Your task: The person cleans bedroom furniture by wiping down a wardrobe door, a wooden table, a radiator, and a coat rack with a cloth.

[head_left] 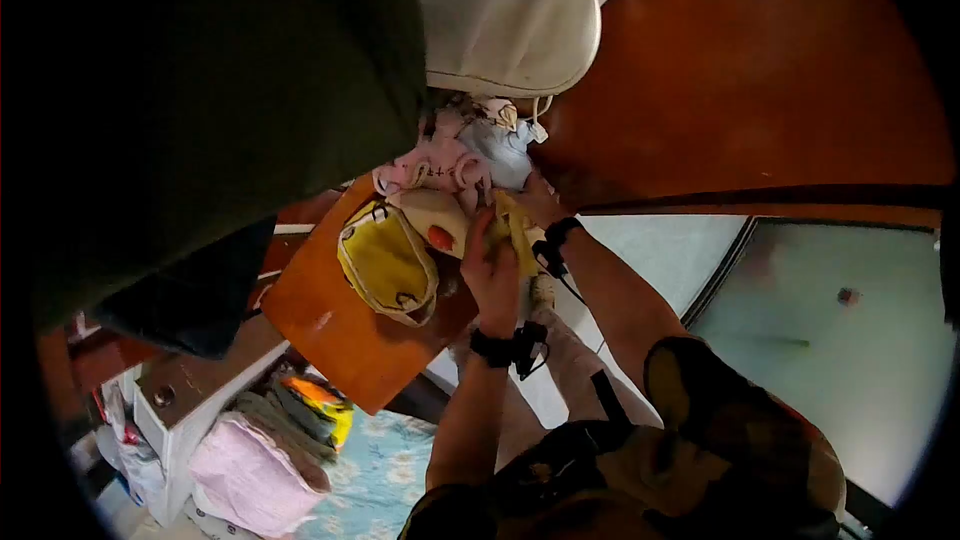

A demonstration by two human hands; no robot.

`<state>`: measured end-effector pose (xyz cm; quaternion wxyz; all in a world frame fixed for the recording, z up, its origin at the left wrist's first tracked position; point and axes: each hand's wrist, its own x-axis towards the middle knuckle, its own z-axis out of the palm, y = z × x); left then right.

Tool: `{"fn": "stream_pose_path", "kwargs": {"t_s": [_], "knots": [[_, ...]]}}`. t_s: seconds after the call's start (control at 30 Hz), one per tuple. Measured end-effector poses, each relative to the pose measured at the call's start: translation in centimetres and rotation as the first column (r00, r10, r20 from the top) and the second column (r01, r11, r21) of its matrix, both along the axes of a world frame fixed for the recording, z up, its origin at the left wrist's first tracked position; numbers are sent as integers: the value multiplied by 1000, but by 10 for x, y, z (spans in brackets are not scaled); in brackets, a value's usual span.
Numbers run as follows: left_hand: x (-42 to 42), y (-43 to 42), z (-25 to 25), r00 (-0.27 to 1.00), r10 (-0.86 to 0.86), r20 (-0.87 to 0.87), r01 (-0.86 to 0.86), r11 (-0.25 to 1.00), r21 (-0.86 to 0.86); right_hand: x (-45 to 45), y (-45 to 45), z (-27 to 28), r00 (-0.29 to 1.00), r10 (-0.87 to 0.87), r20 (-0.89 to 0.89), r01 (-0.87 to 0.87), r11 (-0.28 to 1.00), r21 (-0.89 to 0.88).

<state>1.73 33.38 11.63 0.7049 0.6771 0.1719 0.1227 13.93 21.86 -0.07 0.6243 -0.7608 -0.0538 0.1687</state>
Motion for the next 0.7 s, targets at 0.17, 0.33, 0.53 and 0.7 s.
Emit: {"fn": "stream_pose_path", "kwargs": {"t_s": [0.17,0.33,0.53,0.7], "knots": [[7,-1,1,997,-57,-49,49,987,-152,-12,6,-48,974,-165,-155,184,976,117],[52,-6,-28,952,-306,-25,301,916,265,-47,27,-47,955,-221,-200,261,944,203],[101,-12,-56,901,-402,-163,375,910,-176,-84,60,-24,962,-162,-220,220,937,273],[134,-60,-80,961,-264,82,276,931,-240,-93,51,-15,968,-21,-249,100,946,308]]}}
